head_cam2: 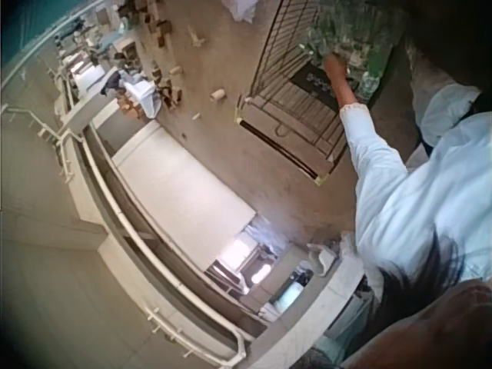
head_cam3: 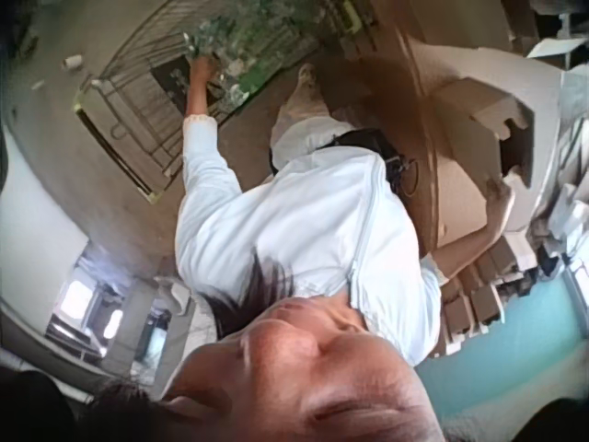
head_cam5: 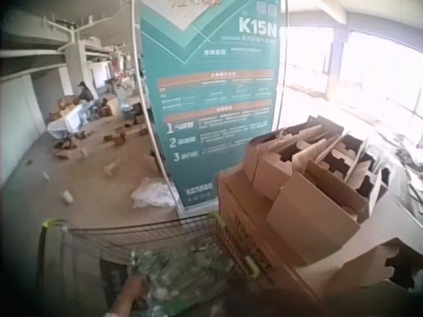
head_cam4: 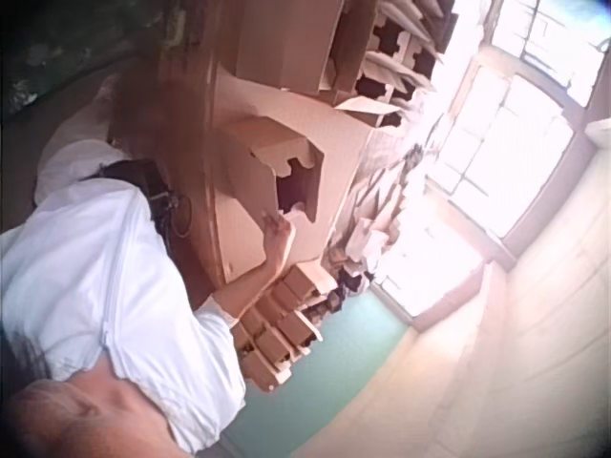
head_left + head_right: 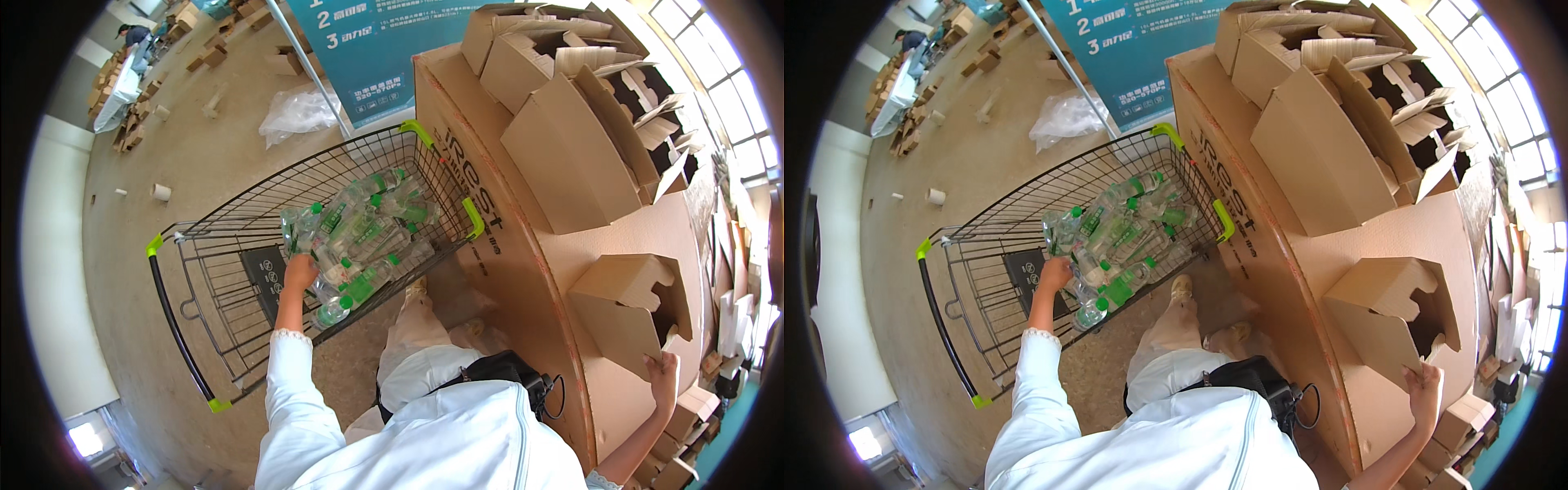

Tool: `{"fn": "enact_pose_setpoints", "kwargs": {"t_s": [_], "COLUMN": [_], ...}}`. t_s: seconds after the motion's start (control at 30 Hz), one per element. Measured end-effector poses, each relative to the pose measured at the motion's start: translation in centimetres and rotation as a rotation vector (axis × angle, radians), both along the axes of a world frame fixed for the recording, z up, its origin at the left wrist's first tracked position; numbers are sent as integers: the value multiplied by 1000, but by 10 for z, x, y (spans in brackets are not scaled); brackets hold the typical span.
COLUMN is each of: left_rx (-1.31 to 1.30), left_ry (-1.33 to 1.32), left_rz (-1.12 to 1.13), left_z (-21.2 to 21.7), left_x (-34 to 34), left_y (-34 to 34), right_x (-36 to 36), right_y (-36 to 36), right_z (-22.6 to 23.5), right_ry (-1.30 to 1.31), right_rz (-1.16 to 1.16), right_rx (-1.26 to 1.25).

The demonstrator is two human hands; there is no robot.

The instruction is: The person packs plastic bottles into cardboard boxes. The person picks up a bottle from a shopping cart, places it into an open box on a table, and folds the box flaps closed before stacking the filled box to the side.

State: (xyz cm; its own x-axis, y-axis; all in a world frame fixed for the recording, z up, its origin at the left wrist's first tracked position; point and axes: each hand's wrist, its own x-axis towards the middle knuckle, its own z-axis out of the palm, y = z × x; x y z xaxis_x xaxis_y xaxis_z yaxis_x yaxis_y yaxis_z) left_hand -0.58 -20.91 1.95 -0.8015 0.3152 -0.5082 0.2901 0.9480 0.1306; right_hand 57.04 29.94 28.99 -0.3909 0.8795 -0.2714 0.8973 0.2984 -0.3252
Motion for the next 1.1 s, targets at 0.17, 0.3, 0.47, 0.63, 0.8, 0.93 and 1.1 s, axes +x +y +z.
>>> {"fn": "enact_pose_setpoints", "kwargs": {"t_s": [0.17, 0.3, 0.47, 0.63, 0.8, 0.93, 1.1], "left_rx": [-297, -82, 76, -39, 321, 677, 1356], "left_ry": [-783, -974, -812, -446, -161, 103, 237], "left_rz": [273, -232, -278, -460, -81, 2, -115], "left_z": [-55, -130, -160, -105, -11, 73, 222], "left_x": [12, 16, 37, 50, 24, -36, -17], "left_y": [-5, -47, -78, -43, 1, 51, 154], "right_x": [11, 20, 17, -24, -60, -52, -28], "right_y": [-10, -10, -30, -54, -46, -36, 0], "right_z": [5, 1, -6, 9, 38, 33, 54], "right_ry": [-53, -191, -211, -164, -61, -100, -211], "right_rz": [-50, -56, 118, 18, 138, 511, 698], "right_rx": [-94, -40, 200, 239, 83, 211, 106]}}
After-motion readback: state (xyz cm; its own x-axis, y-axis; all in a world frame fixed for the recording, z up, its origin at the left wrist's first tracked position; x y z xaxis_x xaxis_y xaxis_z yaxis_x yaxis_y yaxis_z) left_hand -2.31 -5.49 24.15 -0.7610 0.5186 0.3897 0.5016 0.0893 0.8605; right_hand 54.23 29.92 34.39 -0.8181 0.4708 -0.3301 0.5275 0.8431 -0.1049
